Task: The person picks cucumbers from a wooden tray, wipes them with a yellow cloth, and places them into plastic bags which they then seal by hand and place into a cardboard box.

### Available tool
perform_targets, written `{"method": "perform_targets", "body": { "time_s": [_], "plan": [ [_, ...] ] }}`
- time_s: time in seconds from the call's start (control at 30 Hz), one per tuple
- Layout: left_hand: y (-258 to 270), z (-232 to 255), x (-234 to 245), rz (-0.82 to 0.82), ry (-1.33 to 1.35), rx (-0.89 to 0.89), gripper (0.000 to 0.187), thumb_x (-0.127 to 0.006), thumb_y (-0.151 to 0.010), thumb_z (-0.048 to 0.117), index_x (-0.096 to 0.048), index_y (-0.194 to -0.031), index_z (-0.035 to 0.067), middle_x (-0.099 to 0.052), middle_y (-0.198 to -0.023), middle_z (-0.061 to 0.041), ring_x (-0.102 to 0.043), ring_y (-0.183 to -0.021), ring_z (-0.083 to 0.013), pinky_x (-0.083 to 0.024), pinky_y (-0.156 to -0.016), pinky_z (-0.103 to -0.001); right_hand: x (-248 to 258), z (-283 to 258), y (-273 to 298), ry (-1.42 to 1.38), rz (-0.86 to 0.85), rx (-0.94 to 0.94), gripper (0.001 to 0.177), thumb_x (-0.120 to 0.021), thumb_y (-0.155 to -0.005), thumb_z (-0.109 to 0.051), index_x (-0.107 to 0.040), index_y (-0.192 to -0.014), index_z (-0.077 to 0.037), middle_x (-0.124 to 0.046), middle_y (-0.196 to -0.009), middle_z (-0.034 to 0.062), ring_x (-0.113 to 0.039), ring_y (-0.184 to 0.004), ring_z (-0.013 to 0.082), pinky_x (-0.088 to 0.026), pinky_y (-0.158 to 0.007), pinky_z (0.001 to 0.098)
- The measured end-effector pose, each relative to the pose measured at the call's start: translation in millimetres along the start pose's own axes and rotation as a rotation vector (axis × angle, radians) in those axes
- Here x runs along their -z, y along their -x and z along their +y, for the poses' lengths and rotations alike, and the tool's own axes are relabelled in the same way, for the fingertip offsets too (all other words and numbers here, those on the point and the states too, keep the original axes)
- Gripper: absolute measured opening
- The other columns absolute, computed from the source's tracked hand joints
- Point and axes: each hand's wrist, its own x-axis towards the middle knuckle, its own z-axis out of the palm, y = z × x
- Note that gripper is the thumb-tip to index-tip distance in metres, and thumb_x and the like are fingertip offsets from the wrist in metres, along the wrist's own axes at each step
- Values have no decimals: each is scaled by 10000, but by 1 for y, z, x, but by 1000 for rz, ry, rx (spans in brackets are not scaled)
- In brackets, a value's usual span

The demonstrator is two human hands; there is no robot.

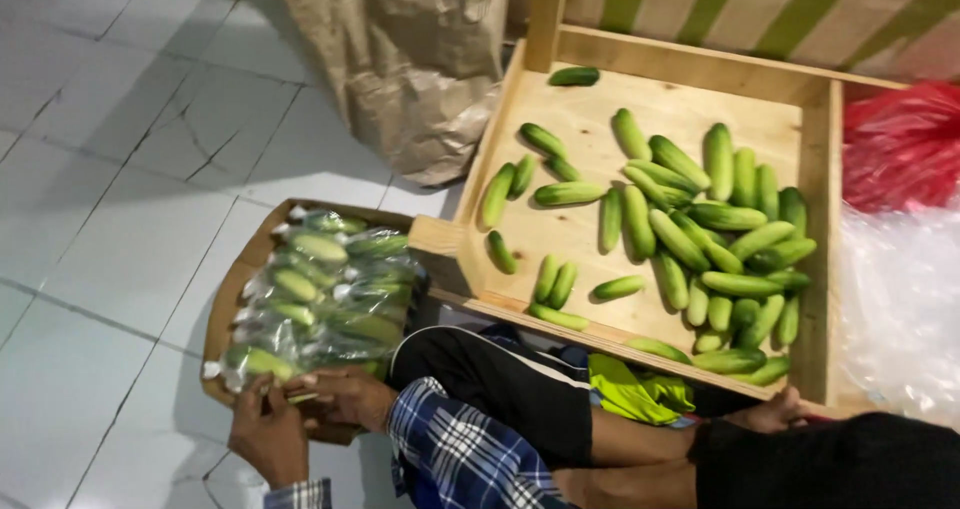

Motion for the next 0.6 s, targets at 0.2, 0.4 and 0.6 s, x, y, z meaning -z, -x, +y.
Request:
{"method": "perform_targets", "body": {
  "time_s": [0.2,0.4,0.6],
  "plan": [
    [9,85,5,-84,155,308,111,-645,-1080,-18,-747,-1118,5,-741,-984,-128,-698,-877,-259,-533,-820,-370,-10,-32,59,20,21,128,616,-673,-985,-441,-598,-1469,-68,-644,-1365,99,-612,-1244,237,-526,-1007,335],
    [24,157,-11,-227,376,390,158,-595,-1071,37,-715,-1173,34,-724,-1007,-99,-668,-855,-194,-525,-734,-320,33,-31,114,-187,-161,306,591,-658,-1074,-215,-457,-1605,-54,-623,-1437,120,-700,-1150,238,-587,-947,320],
    [64,234,-40,-417,512,225,165,-624,-998,92,-747,-1107,86,-769,-1067,-60,-727,-871,-173,-580,-797,-280,89,-62,205,98,-13,415,591,-651,-1014,-325,-476,-1526,-88,-636,-1404,86,-675,-1138,133,-544,-960,271]
  ]
}}
